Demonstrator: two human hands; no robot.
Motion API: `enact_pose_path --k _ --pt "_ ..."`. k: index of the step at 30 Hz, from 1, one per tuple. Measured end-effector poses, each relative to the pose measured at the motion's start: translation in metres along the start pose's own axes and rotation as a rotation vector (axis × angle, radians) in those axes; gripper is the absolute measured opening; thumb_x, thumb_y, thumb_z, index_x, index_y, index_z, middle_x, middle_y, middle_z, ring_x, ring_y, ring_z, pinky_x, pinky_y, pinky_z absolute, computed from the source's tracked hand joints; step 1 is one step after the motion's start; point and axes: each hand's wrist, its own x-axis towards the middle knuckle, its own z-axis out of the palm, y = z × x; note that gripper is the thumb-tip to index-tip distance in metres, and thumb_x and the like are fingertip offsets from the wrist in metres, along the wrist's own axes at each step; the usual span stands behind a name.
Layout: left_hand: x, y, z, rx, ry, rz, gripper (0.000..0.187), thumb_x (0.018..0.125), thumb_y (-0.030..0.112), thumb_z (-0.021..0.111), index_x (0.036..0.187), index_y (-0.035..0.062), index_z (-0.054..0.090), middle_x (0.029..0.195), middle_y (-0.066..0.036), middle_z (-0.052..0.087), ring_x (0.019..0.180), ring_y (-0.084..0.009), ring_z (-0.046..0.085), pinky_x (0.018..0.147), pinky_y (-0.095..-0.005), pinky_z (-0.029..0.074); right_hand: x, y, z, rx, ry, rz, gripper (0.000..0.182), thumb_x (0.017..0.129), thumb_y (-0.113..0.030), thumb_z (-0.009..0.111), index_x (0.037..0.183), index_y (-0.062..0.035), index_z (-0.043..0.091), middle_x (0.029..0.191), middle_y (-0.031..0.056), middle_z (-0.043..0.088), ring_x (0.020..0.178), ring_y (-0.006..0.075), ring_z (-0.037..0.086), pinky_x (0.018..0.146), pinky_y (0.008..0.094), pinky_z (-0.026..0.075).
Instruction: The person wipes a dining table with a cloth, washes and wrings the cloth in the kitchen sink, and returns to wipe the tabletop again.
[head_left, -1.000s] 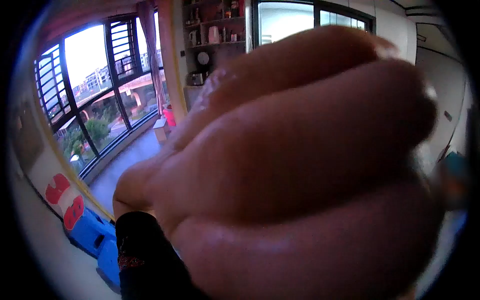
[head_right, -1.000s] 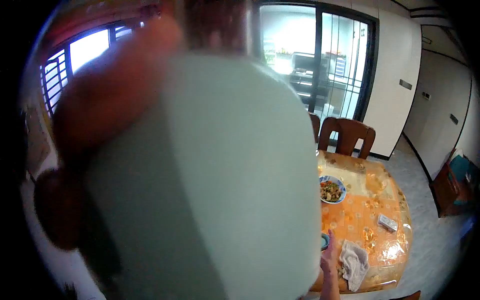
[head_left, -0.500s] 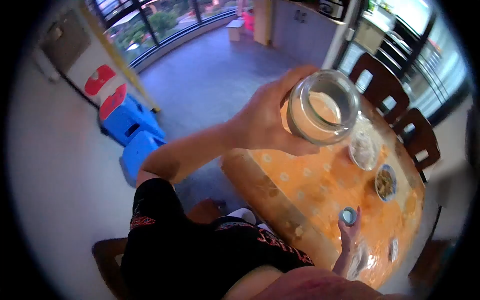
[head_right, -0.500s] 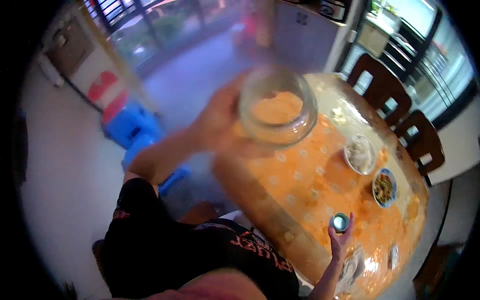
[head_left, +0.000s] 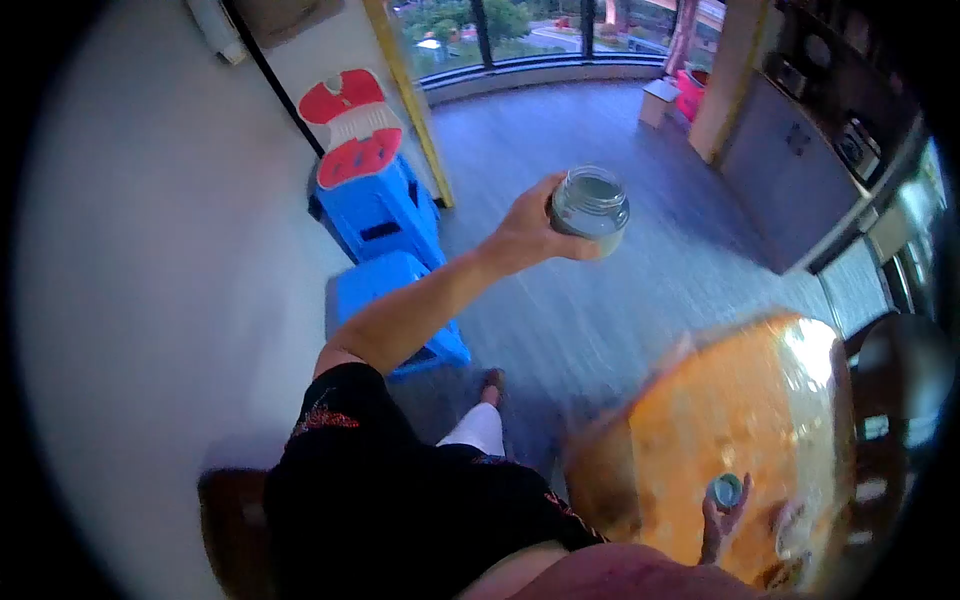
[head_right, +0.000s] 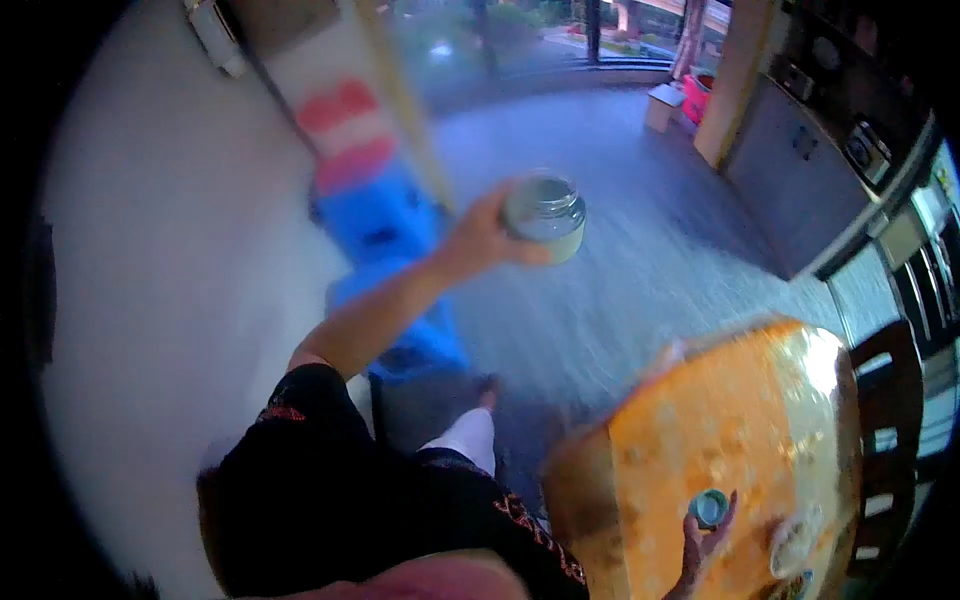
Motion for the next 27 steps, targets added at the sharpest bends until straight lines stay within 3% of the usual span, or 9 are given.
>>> enact_pose_path --k 3,4,8,11,14,17,21,25,27 --pt "0.033 -0.033 -0.084 0.068 0.082 -0.027 0.077 0.055 0.008 0.082 0.122 0.0027 0.044 0.110 -0.004 0.056 0.102 -0.0140 0.052 0.092 -0.0285 0.041 0.044 0.008 0.061 0.020 -0.100 -0.005 0.078 0.067 -0.007 0.065 0.136 -0.0064 0.028 0.117 0.0112 0.048 0.100 0.0208 0.052 0.084 0.0301 0.043" --pt "0.049 -0.039 -0.121 0.089 0.111 -0.026 0.076 0.055 0.008 0.082 0.121 0.0026 0.044 0.109 -0.005 0.056 0.101 -0.0141 0.053 0.091 -0.0286 0.041 0.057 -0.021 0.094 -0.030 -0.166 0.086 0.079 0.066 -0.010 0.066 0.136 -0.0058 0.028 0.119 0.0117 0.047 0.103 0.0223 0.050 0.088 0.0329 0.041" --pt "0.077 -0.043 -0.238 0.079 0.284 -0.061 0.070 0.055 0.006 0.081 0.117 0.0022 0.048 0.105 -0.005 0.058 0.097 -0.0147 0.055 0.088 -0.0295 0.044 0.119 -0.087 0.217 -0.004 -0.319 -0.075 0.081 0.063 -0.012 0.065 0.136 -0.0061 0.030 0.122 0.0151 0.046 0.105 0.0253 0.050 0.091 0.0358 0.039" --pt "0.096 -0.065 -0.341 0.089 0.421 -0.012 0.066 0.056 0.005 0.081 0.115 0.0017 0.050 0.105 -0.006 0.058 0.096 -0.0157 0.056 0.086 -0.0300 0.046 0.173 -0.134 0.290 -0.134 -0.475 -0.185 0.082 0.061 -0.010 0.065 0.135 -0.0068 0.031 0.120 0.0162 0.048 0.105 0.0255 0.050 0.091 0.0364 0.040" --pt "0.114 -0.054 -0.416 0.159 0.607 0.063 0.065 0.058 0.005 0.079 0.115 0.0011 0.049 0.105 -0.008 0.059 0.095 -0.0173 0.057 0.084 -0.0309 0.047 0.220 -0.183 0.370 -0.148 -0.514 -0.146 0.080 0.060 -0.005 0.062 0.134 -0.0061 0.032 0.112 0.0155 0.052 0.102 0.0249 0.051 0.089 0.0354 0.042" --pt "0.103 0.000 -0.423 0.296 0.738 0.023 0.060 0.061 0.006 0.078 0.114 0.0003 0.050 0.103 -0.009 0.059 0.091 -0.0185 0.058 0.081 -0.0310 0.048 0.247 -0.198 0.380 -0.147 -0.577 -0.182 0.078 0.062 -0.004 0.061 0.134 -0.0032 0.031 0.109 0.0149 0.053 0.099 0.0239 0.053 0.087 0.0337 0.043" --pt "0.138 0.004 -0.526 0.554 0.935 0.016 0.058 0.060 0.011 0.078 0.111 0.0002 0.053 0.102 -0.010 0.060 0.089 -0.0184 0.059 0.079 -0.0313 0.048 0.308 -0.227 0.453 -0.170 -0.645 -0.167 0.077 0.063 -0.004 0.061 0.133 -0.0005 0.029 0.108 0.0140 0.053 0.095 0.0223 0.055 0.084 0.0320 0.045" --pt "0.159 0.049 -0.563 0.456 1.109 0.201 0.060 0.057 0.014 0.079 0.110 0.0008 0.055 0.101 -0.009 0.061 0.090 -0.0177 0.058 0.078 -0.0319 0.046 0.379 -0.260 0.496 -0.091 -0.738 -0.194 0.077 0.064 -0.005 0.061 0.133 0.0001 0.029 0.108 0.0134 0.053 0.094 0.0214 0.055 0.083 0.0315 0.045" --pt "0.163 0.056 -0.627 0.605 1.180 0.275 0.060 0.056 0.016 0.080 0.109 0.0006 0.056 0.100 -0.009 0.061 0.090 -0.0181 0.058 0.079 -0.0320 0.046 0.410 -0.272 0.533 -0.043 -0.809 -0.194 0.077 0.064 -0.005 0.062 0.133 0.0002 0.029 0.108 0.0129 0.053 0.094 0.0210 0.055 0.083 0.0315 0.045"
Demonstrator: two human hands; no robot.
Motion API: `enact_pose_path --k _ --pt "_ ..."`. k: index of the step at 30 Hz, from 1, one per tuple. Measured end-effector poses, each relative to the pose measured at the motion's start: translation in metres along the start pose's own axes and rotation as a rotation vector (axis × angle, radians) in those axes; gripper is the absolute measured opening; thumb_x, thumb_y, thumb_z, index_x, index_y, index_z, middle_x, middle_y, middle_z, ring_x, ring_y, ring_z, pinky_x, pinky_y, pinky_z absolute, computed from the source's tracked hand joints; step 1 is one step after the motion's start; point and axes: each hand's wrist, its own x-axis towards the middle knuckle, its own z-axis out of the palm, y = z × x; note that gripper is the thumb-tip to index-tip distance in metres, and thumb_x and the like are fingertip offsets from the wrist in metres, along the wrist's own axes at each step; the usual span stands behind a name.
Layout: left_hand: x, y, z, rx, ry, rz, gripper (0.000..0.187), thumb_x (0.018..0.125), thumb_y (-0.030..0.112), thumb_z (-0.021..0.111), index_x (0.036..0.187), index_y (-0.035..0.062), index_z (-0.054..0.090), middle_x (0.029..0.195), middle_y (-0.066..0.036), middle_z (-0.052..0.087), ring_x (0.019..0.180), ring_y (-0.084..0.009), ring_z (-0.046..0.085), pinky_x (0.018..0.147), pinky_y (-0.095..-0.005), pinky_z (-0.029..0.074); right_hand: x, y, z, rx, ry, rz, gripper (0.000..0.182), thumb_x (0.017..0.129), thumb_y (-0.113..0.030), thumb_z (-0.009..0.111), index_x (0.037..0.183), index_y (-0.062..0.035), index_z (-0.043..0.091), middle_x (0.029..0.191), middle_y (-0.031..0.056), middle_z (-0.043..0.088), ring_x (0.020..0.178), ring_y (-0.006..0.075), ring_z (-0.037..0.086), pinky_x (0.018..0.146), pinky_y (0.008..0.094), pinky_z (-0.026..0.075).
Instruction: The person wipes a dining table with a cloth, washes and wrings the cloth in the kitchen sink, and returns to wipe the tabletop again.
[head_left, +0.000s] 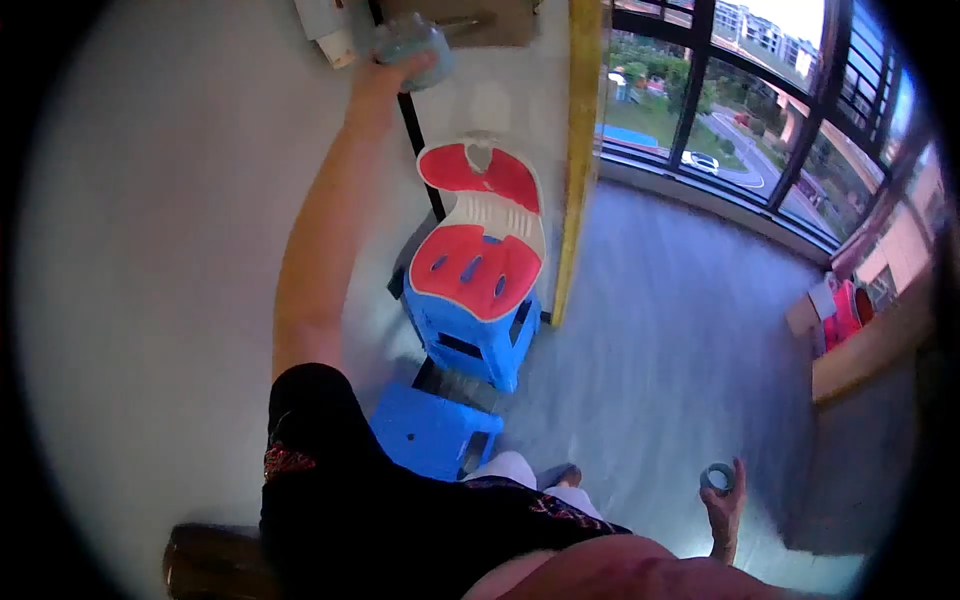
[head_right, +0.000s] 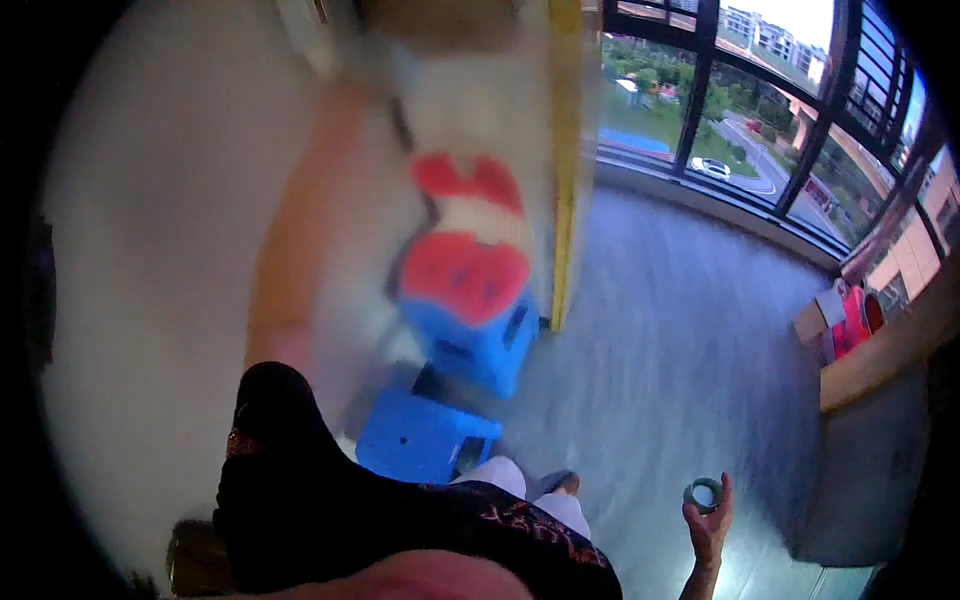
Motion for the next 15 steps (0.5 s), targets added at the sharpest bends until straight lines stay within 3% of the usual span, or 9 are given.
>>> enact_pose_path --k 2,5,7,10,15 --pt "0.046 -0.026 -0.003 0.099 0.034 0.040 0.061 0.055 0.019 0.081 0.108 0.0000 0.057 0.100 -0.009 0.062 0.090 -0.0190 0.058 0.080 -0.0323 0.045 0.053 -0.011 0.011 -0.099 -0.036 -0.003 0.076 0.064 -0.005 0.063 0.133 0.0004 0.029 0.107 0.0124 0.053 0.093 0.0205 0.055 0.081 0.0305 0.046" --pt "0.085 -0.017 -0.017 0.141 -0.007 0.033 0.059 0.060 0.022 0.078 0.110 -0.0004 0.055 0.103 -0.010 0.060 0.092 -0.0214 0.058 0.081 -0.0331 0.046 0.110 -0.037 0.044 -0.198 -0.130 -0.098 0.076 0.064 -0.006 0.064 0.132 -0.0002 0.031 0.108 0.0122 0.053 0.095 0.0203 0.055 0.081 0.0303 0.046" --pt "0.105 -0.019 -0.007 0.005 -0.095 0.023 0.054 0.070 0.020 0.071 0.116 0.0003 0.051 0.107 -0.012 0.058 0.093 -0.0235 0.058 0.079 -0.0341 0.048 0.143 -0.040 0.067 -0.286 -0.123 -0.178 0.076 0.064 -0.007 0.065 0.132 -0.0007 0.032 0.108 0.0120 0.053 0.096 0.0204 0.054 0.081 0.0306 0.045" --pt "0.131 -0.027 0.010 -0.222 -0.201 0.018 0.046 0.085 0.017 0.060 0.125 0.0014 0.043 0.114 -0.015 0.054 0.094 -0.0267 0.058 0.077 -0.0355 0.052 0.167 -0.066 0.104 -0.084 -0.156 -0.048 0.076 0.063 -0.006 0.066 0.132 -0.0013 0.033 0.110 0.0122 0.053 0.098 0.0202 0.053 0.083 0.0310 0.045" --pt "0.168 -0.061 0.020 -0.049 -0.126 -0.117 0.050 0.078 0.019 0.065 0.120 -0.0001 0.047 0.107 -0.014 0.057 0.091 -0.0253 0.058 0.075 -0.0347 0.051 0.197 -0.064 0.130 -0.216 -0.159 -0.144 0.076 0.062 -0.002 0.063 0.132 -0.0009 0.032 0.108 0.0113 0.053 0.094 0.0194 0.054 0.080 0.0304 0.046"
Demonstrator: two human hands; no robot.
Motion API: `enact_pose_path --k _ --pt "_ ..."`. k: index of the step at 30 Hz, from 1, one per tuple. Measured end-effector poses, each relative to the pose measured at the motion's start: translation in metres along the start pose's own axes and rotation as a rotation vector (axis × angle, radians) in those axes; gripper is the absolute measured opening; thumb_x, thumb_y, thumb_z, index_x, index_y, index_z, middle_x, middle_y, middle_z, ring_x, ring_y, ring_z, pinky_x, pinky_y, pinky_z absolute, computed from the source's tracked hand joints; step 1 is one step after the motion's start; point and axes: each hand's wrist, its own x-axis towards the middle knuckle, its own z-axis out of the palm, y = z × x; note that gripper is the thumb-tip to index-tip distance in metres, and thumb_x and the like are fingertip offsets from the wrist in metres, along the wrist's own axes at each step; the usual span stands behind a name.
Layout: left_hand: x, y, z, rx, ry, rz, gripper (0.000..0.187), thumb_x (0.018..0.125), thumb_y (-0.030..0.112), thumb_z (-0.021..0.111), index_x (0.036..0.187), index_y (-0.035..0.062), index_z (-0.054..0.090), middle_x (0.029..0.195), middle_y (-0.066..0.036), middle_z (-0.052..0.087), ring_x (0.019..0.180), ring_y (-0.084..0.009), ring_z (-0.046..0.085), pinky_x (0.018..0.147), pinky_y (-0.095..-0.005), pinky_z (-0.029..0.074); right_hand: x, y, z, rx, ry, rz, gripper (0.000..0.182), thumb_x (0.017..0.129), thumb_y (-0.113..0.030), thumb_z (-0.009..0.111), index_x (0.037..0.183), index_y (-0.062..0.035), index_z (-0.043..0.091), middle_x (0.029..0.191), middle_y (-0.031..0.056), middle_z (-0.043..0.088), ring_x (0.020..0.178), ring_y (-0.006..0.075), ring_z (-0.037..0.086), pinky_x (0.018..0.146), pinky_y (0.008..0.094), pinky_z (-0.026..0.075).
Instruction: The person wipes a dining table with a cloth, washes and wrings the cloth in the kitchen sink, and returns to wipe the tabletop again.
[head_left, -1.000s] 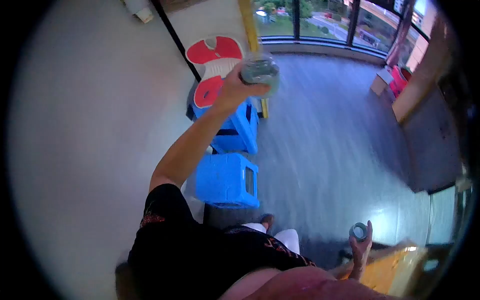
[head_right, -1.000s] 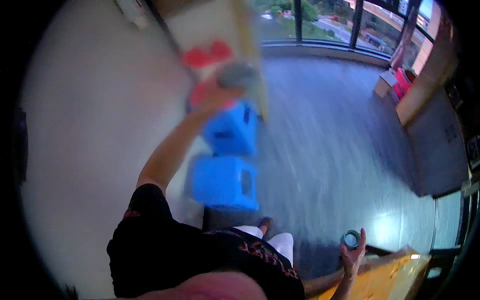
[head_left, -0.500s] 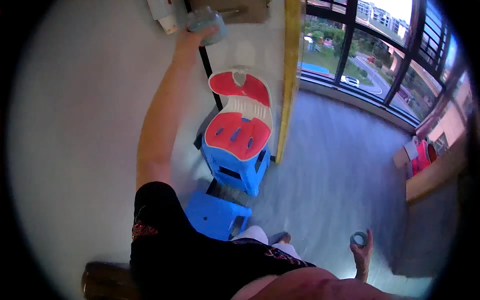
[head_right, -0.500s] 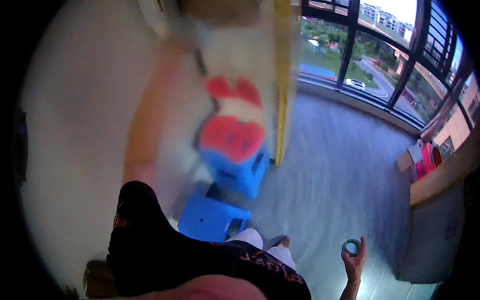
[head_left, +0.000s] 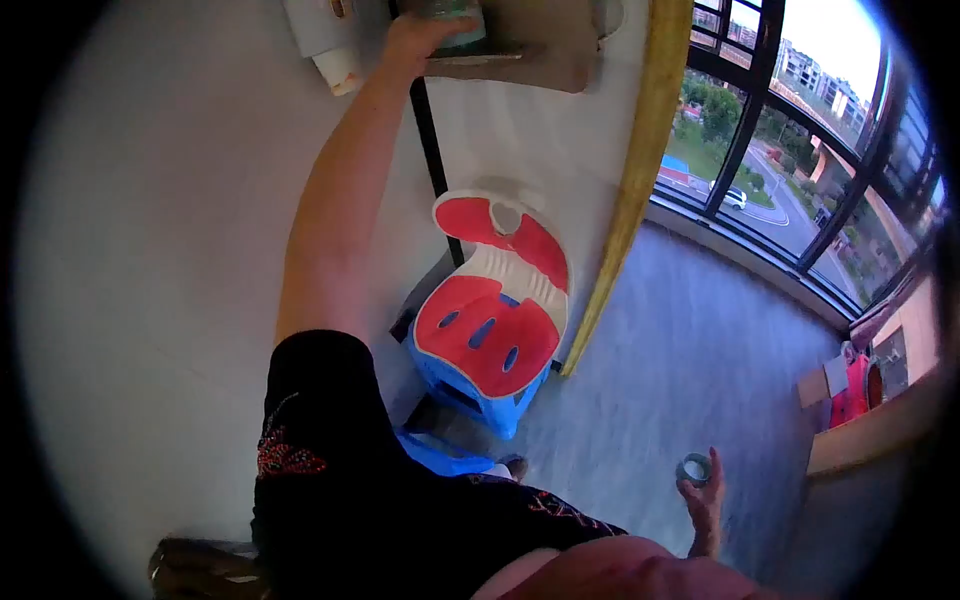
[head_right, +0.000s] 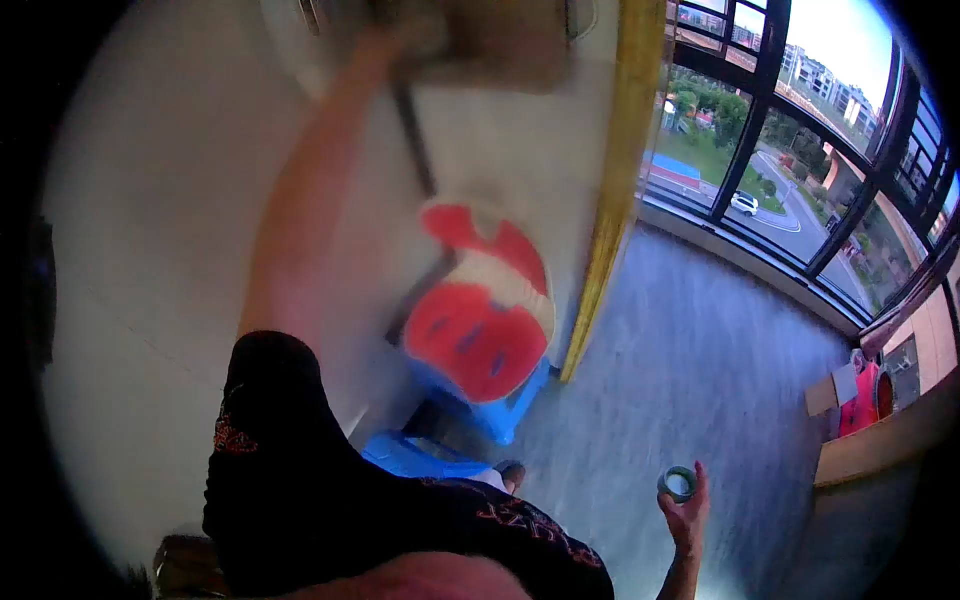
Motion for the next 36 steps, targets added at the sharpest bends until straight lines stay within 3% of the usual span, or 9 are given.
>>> enact_pose_path --k 9,10,14,18,21,27,30,33,36 --pt "0.029 -0.030 -0.015 0.277 0.011 -0.040 0.061 0.064 0.025 0.074 0.114 -0.0009 0.051 0.099 -0.012 0.061 0.088 -0.0230 0.058 0.076 -0.0335 0.047 0.034 -0.007 0.009 0.291 -0.045 0.057 0.079 0.060 -0.006 0.066 0.131 0.0024 0.031 0.103 0.0129 0.055 0.090 0.0225 0.055 0.081 0.0321 0.046" --pt "0.031 -0.036 -0.014 0.268 -0.031 0.090 0.065 0.055 0.031 0.081 0.106 -0.0009 0.058 0.101 -0.010 0.061 0.093 -0.0217 0.057 0.084 -0.0318 0.044 0.039 0.006 0.009 0.260 -0.046 0.026 0.080 0.060 -0.006 0.067 0.131 0.0026 0.031 0.102 0.0129 0.055 0.090 0.0226 0.055 0.080 0.0322 0.046" --pt "0.056 -0.047 -0.034 0.722 0.048 0.235 0.077 0.062 0.036 0.077 0.120 -0.0026 0.044 0.109 -0.016 0.057 0.103 -0.0254 0.054 0.087 -0.0339 0.043 0.049 0.028 0.009 0.342 -0.005 -0.047 0.082 0.059 -0.009 0.069 0.130 0.0039 0.030 0.101 0.0132 0.056 0.091 0.0227 0.056 0.079 0.0328 0.047" --pt "0.046 0.012 0.004 1.115 0.348 0.625 0.071 0.072 0.030 0.066 0.129 0.0025 0.031 0.114 -0.022 0.053 0.107 -0.0312 0.052 0.086 -0.0382 0.045 0.046 0.003 0.002 0.257 0.023 -0.115 0.084 0.058 -0.011 0.070 0.130 0.0049 0.030 0.101 0.0131 0.056 0.091 0.0222 0.057 0.079 0.0331 0.047" --pt "0.051 0.054 0.049 1.298 0.376 0.690 0.067 0.074 0.022 0.058 0.132 0.0058 0.029 0.111 -0.023 0.054 0.104 -0.0340 0.053 0.083 -0.0400 0.046 0.053 0.018 -0.005 0.133 0.012 -0.158 0.086 0.057 -0.010 0.072 0.131 0.0038 0.029 0.100 0.0119 0.057 0.090 0.0204 0.057 0.080 0.0327 0.047" --pt "0.107 0.080 0.083 1.053 0.291 0.372 0.076 0.073 0.017 0.056 0.138 0.0078 0.019 0.105 -0.022 0.058 0.096 -0.0359 0.057 0.082 -0.0416 0.047 0.077 0.086 -0.006 0.222 -0.037 -0.253 0.094 0.061 -0.014 0.078 0.135 -0.0027 0.020 0.100 0.0111 0.058 0.087 0.0201 0.059 0.079 0.0340 0.048" --pt "0.143 0.074 0.081 1.036 0.406 0.441 0.051 0.077 0.017 0.052 0.125 0.0014 0.043 0.106 -0.025 0.055 0.093 -0.0397 0.056 0.086 -0.0433 0.043 0.079 0.102 -0.013 0.270 -0.099 -0.280 0.096 0.064 -0.016 0.078 0.137 -0.0058 0.018 0.100 0.0121 0.058 0.086 0.0221 0.059 0.077 0.0354 0.050" --pt "0.099 0.121 0.088 1.090 0.193 0.131 0.066 0.084 0.012 0.053 0.140 0.0036 0.018 0.084 -0.017 0.060 0.068 -0.0265 0.058 0.052 -0.0372 0.048 0.077 0.107 -0.011 0.181 -0.038 -0.330 0.093 0.066 -0.017 0.078 0.137 -0.0072 0.018 0.100 0.0125 0.058 0.085 0.0232 0.059 0.076 0.0358 0.050" --pt "0.128 0.101 0.077 1.113 0.192 0.261 0.074 0.085 0.009 0.048 0.142 0.0085 0.002 0.074 -0.016 0.058 0.059 -0.0252 0.054 0.046 -0.0371 0.043 0.071 0.090 -0.006 0.372 -0.068 -0.108 0.092 0.067 -0.019 0.077 0.137 -0.0068 0.018 0.098 0.0124 0.058 0.087 0.0241 0.059 0.076 0.0361 0.049"
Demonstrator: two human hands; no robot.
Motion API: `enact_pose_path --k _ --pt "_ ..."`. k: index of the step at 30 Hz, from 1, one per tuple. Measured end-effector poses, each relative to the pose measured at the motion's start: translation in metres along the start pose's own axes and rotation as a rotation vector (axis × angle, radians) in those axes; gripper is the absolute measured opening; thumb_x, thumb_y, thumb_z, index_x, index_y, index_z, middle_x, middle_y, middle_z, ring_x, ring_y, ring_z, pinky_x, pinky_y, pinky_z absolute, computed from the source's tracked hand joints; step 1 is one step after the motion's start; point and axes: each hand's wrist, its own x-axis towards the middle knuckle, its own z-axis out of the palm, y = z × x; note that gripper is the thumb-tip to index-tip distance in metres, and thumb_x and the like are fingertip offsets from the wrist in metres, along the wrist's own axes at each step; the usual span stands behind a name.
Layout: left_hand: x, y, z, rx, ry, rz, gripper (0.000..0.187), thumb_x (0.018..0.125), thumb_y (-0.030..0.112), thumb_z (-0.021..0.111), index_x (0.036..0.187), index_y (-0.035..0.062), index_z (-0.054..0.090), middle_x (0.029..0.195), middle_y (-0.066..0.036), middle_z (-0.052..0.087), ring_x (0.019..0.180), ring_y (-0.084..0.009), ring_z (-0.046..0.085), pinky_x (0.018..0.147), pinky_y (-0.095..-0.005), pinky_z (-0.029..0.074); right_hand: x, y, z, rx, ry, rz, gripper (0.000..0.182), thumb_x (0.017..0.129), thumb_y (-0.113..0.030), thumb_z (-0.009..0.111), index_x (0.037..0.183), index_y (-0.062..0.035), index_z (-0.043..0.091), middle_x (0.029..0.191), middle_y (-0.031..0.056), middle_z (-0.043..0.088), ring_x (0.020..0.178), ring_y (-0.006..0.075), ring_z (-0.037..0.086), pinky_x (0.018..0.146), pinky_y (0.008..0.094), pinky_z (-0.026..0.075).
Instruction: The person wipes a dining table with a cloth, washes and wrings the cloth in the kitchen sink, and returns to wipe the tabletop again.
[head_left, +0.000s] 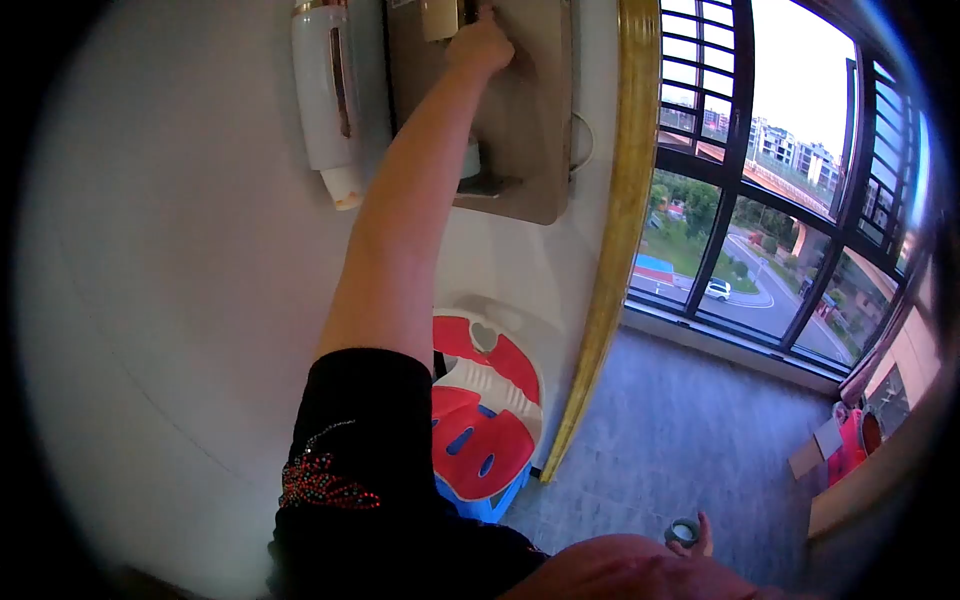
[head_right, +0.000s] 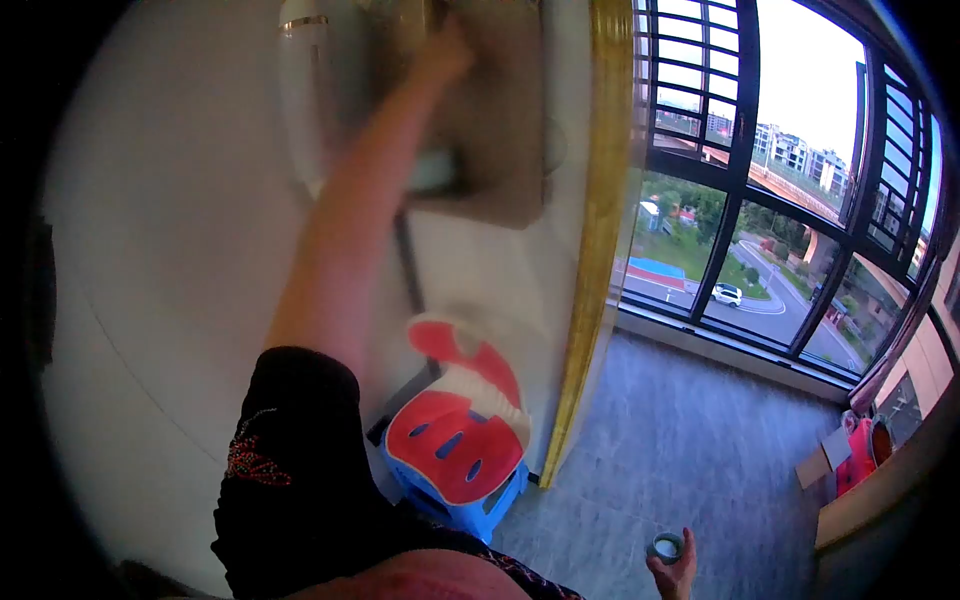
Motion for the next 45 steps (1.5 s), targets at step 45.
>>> enact_pose_path --k 45 --pt "-0.036 0.044 0.006 0.075 0.098 0.228 0.053 0.088 0.008 0.029 0.140 0.0095 0.019 0.133 -0.024 0.035 0.116 -0.0356 0.044 0.095 -0.0437 0.037 0.012 -0.088 0.051 -0.164 0.038 0.046 0.081 0.058 -0.008 0.071 0.129 0.0022 0.032 0.096 0.0112 0.059 0.087 0.0179 0.058 0.077 0.0294 0.048"
